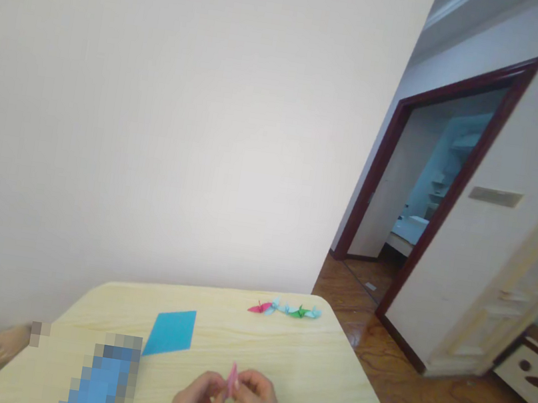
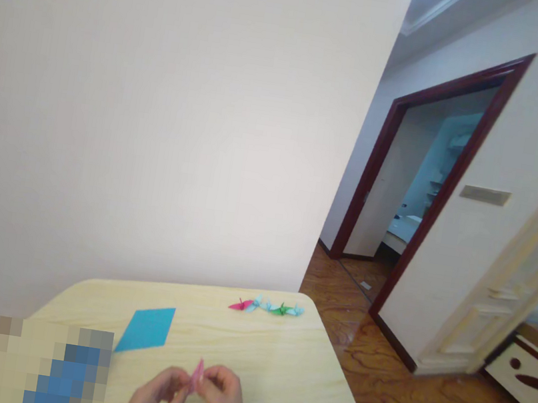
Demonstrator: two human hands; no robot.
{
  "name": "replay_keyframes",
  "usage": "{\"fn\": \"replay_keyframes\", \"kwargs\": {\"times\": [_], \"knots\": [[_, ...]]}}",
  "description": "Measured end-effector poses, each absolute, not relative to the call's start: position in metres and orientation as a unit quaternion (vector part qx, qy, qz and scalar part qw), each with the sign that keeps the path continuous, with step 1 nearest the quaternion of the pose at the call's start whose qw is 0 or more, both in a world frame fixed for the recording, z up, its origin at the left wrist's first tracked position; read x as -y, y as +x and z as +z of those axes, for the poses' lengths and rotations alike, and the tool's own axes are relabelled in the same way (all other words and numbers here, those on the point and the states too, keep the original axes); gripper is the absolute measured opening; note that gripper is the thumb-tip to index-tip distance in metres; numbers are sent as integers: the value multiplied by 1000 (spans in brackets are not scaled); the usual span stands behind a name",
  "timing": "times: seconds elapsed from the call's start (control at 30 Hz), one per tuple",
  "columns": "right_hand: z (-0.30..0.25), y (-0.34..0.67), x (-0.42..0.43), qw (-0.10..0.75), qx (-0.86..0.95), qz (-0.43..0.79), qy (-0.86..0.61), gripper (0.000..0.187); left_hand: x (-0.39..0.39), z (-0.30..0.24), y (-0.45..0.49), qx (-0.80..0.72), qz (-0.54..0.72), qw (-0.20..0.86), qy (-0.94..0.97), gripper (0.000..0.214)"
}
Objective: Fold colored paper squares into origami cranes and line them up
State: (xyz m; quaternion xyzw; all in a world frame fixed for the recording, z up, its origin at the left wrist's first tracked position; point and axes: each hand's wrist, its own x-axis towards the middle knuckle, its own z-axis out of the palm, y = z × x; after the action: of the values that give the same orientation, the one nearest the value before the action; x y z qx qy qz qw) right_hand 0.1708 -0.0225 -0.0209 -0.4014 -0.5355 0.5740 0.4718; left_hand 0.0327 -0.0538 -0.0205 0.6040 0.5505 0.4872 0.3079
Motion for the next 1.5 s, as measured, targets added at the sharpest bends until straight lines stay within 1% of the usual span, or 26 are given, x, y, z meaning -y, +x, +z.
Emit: {"fn": "replay_keyframes", "kwargs": {"times": [0.07, 0.13, 0.2, 0.27, 0.37, 0.47, 0.57, 0.67, 0.83, 0.97, 1.1, 1.27, 1.5], "knots": [[-25, 170, 21, 453, 549, 562, -422, 29, 54, -24, 32, -562, 459, 310, 614, 18], [-35, 168, 18, 433, 573, 534, -447, 28, 51, -33, 30, -574, 432, 320, 618, 22], [-46, 165, 14, 412, 606, 487, -475, 23, 47, -41, 28, -578, 414, 327, 622, 23], [-54, 164, 12, 376, 642, 422, -518, 14, 44, -47, 27, -581, 402, 328, 627, 20], [-54, 164, 13, 320, 700, 331, -546, 13, 43, -46, 28, -619, 351, 277, 646, 17], [-44, 165, 15, 285, 738, 259, -554, 8, 43, -39, 31, -653, 299, 212, 662, 17], [-36, 165, 14, 258, 745, 216, -576, 9, 42, -36, 33, -658, 284, 205, 667, 15], [-34, 166, 11, 252, 740, 225, -581, 9, 39, -40, 32, -656, 289, 198, 668, 16], [-36, 168, 5, 261, 732, 244, -580, 10, 35, -45, 28, -632, 300, 180, 692, 24], [-36, 172, 0, 251, 729, 305, -559, 13, 33, -48, 27, -624, 297, 195, 696, 23], [-34, 175, -2, 242, 720, 356, -544, 18, 32, -54, 26, -615, 322, 209, 688, 20], [-37, 175, -3, 251, 717, 355, -546, 13, 31, -61, 25, -613, 352, 212, 675, 14], [-41, 173, -3, 262, 707, 344, -559, 17, 32, -62, 25, -611, 355, 208, 677, 15]]}}
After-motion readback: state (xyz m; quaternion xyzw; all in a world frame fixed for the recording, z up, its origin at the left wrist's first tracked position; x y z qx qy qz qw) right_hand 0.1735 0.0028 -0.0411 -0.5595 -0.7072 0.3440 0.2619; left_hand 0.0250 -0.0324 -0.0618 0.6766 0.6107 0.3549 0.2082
